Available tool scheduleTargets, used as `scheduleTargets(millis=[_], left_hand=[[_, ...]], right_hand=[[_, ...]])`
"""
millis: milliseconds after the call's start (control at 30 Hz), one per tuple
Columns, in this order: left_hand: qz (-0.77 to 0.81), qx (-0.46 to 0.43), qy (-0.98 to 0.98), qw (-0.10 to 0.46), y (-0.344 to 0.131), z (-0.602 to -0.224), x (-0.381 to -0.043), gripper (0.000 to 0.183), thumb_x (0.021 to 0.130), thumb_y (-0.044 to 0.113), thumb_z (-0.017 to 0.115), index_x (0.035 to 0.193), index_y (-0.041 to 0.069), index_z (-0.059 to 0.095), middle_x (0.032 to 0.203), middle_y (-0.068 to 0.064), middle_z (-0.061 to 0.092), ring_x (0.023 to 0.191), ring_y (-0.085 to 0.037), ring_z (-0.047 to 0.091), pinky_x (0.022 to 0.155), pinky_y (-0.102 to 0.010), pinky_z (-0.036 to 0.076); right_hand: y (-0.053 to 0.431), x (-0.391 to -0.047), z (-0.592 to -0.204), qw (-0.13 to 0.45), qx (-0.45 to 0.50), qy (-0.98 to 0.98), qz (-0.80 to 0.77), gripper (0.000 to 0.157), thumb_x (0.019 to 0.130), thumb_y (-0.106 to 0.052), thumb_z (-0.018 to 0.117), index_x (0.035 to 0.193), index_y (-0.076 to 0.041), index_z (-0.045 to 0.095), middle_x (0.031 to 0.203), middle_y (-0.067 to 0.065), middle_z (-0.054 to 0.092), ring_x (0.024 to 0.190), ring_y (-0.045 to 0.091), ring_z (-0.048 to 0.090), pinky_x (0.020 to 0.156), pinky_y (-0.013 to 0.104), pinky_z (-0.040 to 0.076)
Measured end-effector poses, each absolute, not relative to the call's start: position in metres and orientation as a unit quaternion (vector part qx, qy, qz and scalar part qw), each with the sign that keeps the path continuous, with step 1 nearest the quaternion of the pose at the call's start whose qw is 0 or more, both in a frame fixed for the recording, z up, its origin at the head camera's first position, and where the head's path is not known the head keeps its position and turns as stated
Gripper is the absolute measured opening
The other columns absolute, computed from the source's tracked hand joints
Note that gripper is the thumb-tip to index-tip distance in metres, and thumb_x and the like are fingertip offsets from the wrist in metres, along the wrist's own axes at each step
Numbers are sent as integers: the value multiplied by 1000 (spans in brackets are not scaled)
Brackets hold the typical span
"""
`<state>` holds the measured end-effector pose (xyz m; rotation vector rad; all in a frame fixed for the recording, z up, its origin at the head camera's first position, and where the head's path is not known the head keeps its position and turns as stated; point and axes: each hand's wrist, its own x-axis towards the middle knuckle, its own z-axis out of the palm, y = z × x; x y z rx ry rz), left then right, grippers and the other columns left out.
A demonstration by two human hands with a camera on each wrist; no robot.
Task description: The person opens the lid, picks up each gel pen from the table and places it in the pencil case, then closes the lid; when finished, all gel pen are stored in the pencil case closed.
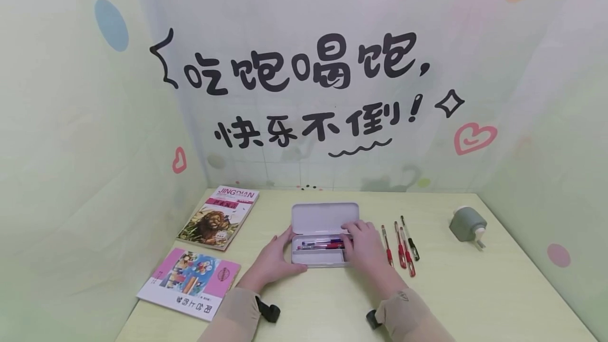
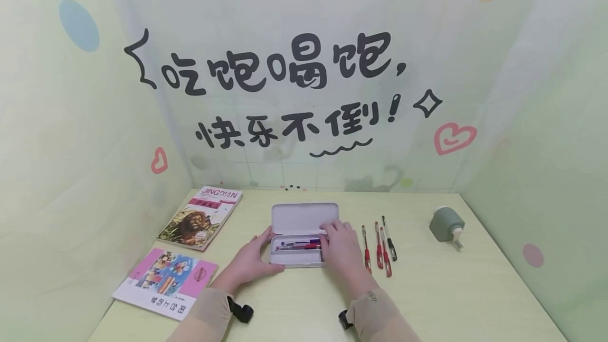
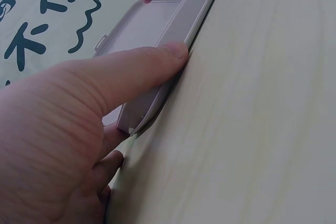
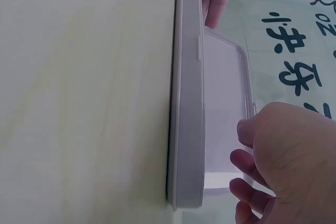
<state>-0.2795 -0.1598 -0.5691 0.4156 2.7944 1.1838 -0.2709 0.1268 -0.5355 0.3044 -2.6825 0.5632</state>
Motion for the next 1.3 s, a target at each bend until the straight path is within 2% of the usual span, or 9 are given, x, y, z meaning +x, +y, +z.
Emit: scheduleTargets(millis=[333,500,800,1300], left_hand=[[384,129,913,44,-160,-568,-279,130,75,55,98,177,25,24,179,-7,39,168,-51,25,138,-67,24],[389,129,911,43,-160,-568,-278,130,74,54,99,177,26,24,179,-6,39,168,-50,26,139,-67,23],[390,130,910,43,-159,-568,-277,130,74,53,99,177,23,26,179,-8,40,167,-52,27,138,-68,25],[394,124,910,46,-157,-565,-275,130,74,52,100,177,26,25,179,-8,40,168,-51,26,138,-69,25]], right_hand=[[181,-269,-538,202,55,-958,197,31,106,-23,70,132,-8,74,125,18,73,116,44,65,102,61,58],[205,-264,-536,202,36,-960,189,30,106,-20,70,131,-4,73,124,24,72,112,49,64,95,63,58],[245,-253,-538,165,-20,-966,198,42,108,-23,64,141,2,66,135,34,65,120,57,62,96,72,55],[273,-243,-544,76,-67,-976,194,50,107,-25,62,142,12,60,134,40,62,118,60,62,99,73,55]])
